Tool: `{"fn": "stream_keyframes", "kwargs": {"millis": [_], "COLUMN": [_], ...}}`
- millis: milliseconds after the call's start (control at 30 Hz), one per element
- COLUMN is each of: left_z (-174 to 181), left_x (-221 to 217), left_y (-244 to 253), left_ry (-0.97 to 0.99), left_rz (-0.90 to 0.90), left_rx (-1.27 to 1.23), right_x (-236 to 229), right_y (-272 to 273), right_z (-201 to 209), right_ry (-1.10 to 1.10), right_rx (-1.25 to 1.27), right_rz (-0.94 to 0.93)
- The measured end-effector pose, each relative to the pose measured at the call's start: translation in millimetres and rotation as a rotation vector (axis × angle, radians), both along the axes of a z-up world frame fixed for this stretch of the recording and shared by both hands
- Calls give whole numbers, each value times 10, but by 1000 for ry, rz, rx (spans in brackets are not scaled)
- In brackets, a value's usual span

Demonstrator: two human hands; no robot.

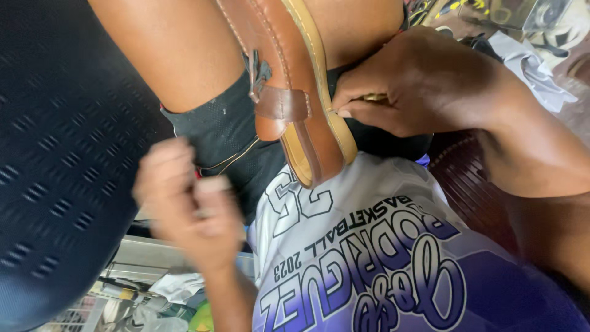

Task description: The person hand-sews a brown leather shoe using a needle and thread. They repeatedly push the needle through the shoe's sole and strap, pull the thread tight, and continue stitching along the edge. The shoe is held between the legs while the person works.

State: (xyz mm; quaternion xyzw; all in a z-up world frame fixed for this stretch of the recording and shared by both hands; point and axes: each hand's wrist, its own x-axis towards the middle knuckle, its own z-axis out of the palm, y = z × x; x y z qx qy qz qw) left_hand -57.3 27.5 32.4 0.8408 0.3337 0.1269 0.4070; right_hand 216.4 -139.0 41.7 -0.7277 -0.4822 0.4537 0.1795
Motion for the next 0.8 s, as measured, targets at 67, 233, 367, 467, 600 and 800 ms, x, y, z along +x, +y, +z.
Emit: {"fn": "stream_keyframes", "kwargs": {"millis": [67, 233, 367, 467, 600, 800], "left_z": [-44, -224, -172, -121, -83, -176], "left_x": [127, 204, 12, 18, 146, 392], "left_y": [-190, -295, -235, -209, -211, -283], "left_ry": [3, -17, -164, -522, -142, 24], "left_rz": [-124, -204, 25, 150, -21, -398], "left_rx": [-214, -29, -554, -1137, -948, -93], "right_x": [8, -27, -102, -127, -162, -115], "right_y": [28, -15, -82, -84, -107, -123], "right_z": [20, 63, 81, 111, 124, 77], "right_ry": [-2, -57, -126, -228, -249, -247], "right_rx": [2, 19, 167, 146, 143, 216], "right_rz": [14, -10, 26, 48, 50, 68]}}
